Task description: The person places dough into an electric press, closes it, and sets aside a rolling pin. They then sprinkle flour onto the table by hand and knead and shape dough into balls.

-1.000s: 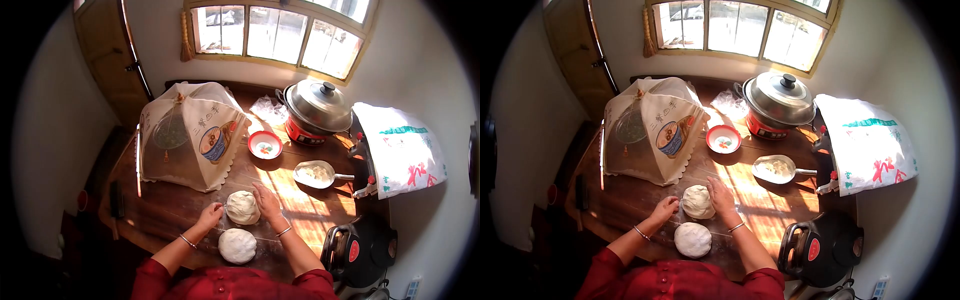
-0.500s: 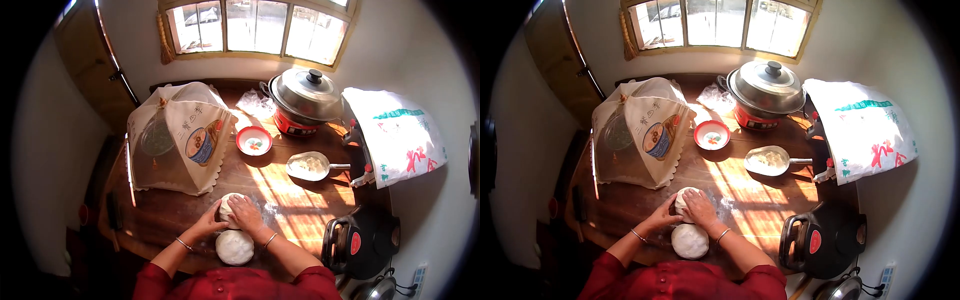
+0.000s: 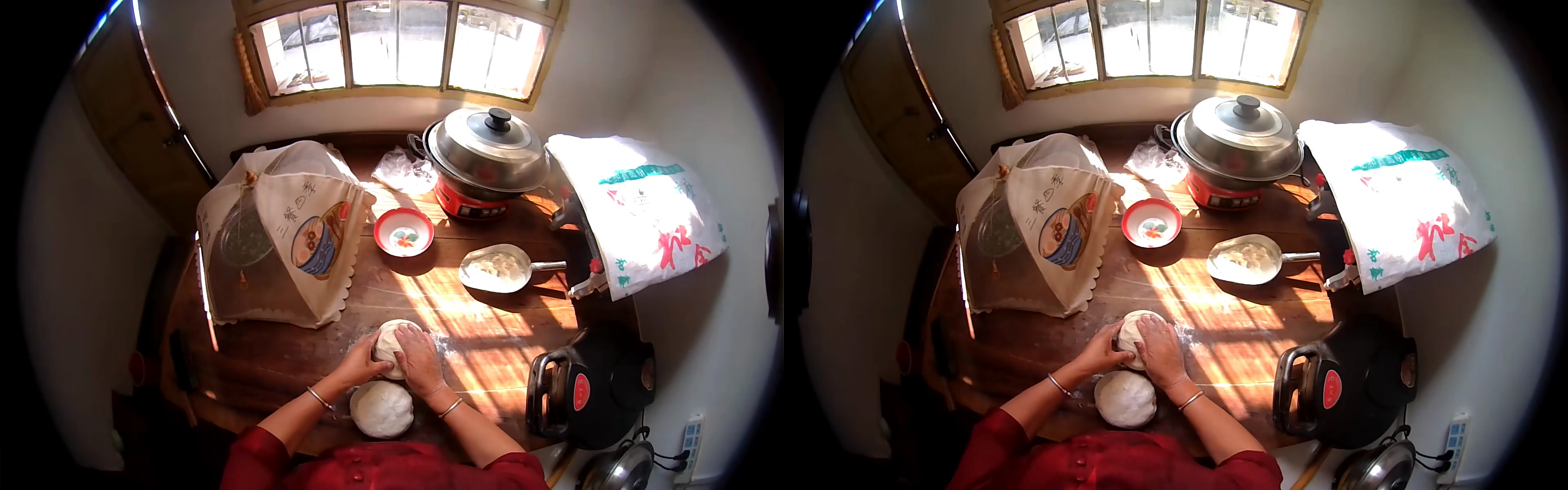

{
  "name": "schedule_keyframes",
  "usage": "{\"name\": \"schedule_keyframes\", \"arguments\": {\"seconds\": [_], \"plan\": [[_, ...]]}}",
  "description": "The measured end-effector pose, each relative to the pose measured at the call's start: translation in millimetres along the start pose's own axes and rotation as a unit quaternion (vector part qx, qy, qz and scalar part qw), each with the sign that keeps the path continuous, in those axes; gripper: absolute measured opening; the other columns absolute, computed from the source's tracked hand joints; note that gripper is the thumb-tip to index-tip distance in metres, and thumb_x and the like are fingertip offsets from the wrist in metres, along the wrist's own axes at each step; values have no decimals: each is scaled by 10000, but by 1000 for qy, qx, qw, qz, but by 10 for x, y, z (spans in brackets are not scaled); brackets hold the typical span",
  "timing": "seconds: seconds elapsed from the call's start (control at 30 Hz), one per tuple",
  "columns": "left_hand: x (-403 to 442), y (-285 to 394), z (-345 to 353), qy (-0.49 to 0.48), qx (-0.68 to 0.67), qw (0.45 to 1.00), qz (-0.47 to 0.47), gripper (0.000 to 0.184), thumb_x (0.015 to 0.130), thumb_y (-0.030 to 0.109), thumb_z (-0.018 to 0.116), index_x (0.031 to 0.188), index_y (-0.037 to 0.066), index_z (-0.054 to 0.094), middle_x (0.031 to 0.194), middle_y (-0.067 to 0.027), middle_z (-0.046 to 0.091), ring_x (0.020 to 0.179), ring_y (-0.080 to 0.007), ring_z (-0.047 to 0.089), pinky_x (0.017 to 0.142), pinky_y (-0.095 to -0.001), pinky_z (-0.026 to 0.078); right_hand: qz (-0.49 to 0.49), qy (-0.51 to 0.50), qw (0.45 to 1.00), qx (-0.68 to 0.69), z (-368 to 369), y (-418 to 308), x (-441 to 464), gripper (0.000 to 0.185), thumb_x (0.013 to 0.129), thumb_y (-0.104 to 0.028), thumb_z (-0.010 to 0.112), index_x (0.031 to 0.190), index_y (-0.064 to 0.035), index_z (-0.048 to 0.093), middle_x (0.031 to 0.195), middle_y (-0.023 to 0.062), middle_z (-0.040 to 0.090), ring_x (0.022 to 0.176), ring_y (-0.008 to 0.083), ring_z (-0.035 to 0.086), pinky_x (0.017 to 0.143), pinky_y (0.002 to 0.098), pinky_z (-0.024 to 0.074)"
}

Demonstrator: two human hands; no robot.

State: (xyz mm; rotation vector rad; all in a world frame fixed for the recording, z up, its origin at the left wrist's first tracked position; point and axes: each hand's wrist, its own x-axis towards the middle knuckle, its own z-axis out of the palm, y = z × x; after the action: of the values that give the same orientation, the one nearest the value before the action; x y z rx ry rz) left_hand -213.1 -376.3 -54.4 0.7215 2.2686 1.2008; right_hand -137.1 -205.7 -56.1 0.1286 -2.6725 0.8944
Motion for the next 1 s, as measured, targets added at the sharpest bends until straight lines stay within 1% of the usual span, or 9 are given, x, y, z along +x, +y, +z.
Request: {"name": "schedule_keyframes", "arguments": {"seconds": [0.17, 0.3, 0.37, 0.43, 0.5, 0.7, 0.77, 0.9, 1.0], "plan": [[232, 248, 446, -35, -1, 997, 68, 857, 688, 255, 793, 1337, -99, 360, 1226, -272, 472, 1181, -377, 459, 1025, -389, 360, 63, 48, 993, 84, -285, 308, -278, 379, 957, -243, 466, 1259, -21, 526, 1312, 181, 505, 1261, 341, 433, 1053, 474, 302], [406, 314, 648, -37, -19, 994, 96, 878, 706, 268, 783, 1363, -88, 321, 1287, -286, 438, 1220, -391, 430, 1042, -387, 344, 106, 94, 990, -19, -345, 499, -366, 379, 932, -258, 490, 1236, -40, 549, 1335, 172, 486, 1269, 375, 407, 1045, 450, 313], [469, 289, 590, -51, -64, 995, 64, 902, 727, 288, 777, 1386, -80, 283, 1328, -281, 418, 1225, -351, 452, 1020, -373, 381, 102, 134, 985, 32, -325, 558, -279, 368, 934, -245, 471, 1221, -33, 559, 1333, 186, 481, 1264, 381, 405, 1045, 463, 318], [473, 241, 478, -21, -193, 981, -14, 826, 810, 245, 734, 1419, -40, 253, 1388, -203, 379, 1194, -229, 483, 917, -340, 464, 123, 144, 982, 4, -237, 552, -150, 358, 940, -235, 446, 1212, -35, 566, 1323, 183, 485, 1247, 384, 414, 1050, 468, 320], [425, 273, 361, -24, -307, 950, -44, 706, 863, 173, 671, 1412, -31, 276, 1366, -172, 411, 1154, -199, 507, 930, -322, 451, 79, 155, 985, -22, -53, 695, -41, 340, 935, -224, 454, 1189, -37, 579, 1282, 183, 513, 1210, 384, 440, 1047, 465, 325], [315, 250, 81, -3, -338, 939, -59, 602, 873, 132, 636, 1374, -32, 345, 1292, -117, 477, 1149, -189, 497, 973, -310, 409, 83, 130, 988, -17, 38, 411, 372, 331, 956, -247, 443, 1160, -41, 601, 1180, 177, 572, 1122, 376, 496, 988, 455, 370], [286, 148, 4, 15, -339, 939, -50, 599, 868, 136, 638, 1369, -32, 356, 1301, -119, 468, 1165, -183, 478, 982, -307, 399, 157, 47, 985, 48, 42, 238, 479, 327, 953, -247, 452, 1176, -54, 592, 1191, 164, 572, 1111, 363, 511, 958, 439, 391], [230, 111, -159, 52, -333, 940, -56, 606, 866, 142, 638, 1371, -34, 353, 1324, -122, 451, 1195, -181, 451, 997, -303, 381, 53, 117, 992, 0, 292, 273, 618, 323, 929, -267, 480, 1167, -78, 588, 1209, 115, 569, 1076, 304, 545, 879, 422, 441], [188, 113, -169, 33, -331, 941, -66, 604, 870, 148, 630, 1376, -30, 352, 1345, -121, 438, 1213, -179, 439, 1004, -300, 371, 26, 26, 996, 80, 242, 401, 707, 361, 942, -288, 463, 1209, -67, 564, 1303, 140, 509, 1189, 315, 489, 968, 404, 405]]}}
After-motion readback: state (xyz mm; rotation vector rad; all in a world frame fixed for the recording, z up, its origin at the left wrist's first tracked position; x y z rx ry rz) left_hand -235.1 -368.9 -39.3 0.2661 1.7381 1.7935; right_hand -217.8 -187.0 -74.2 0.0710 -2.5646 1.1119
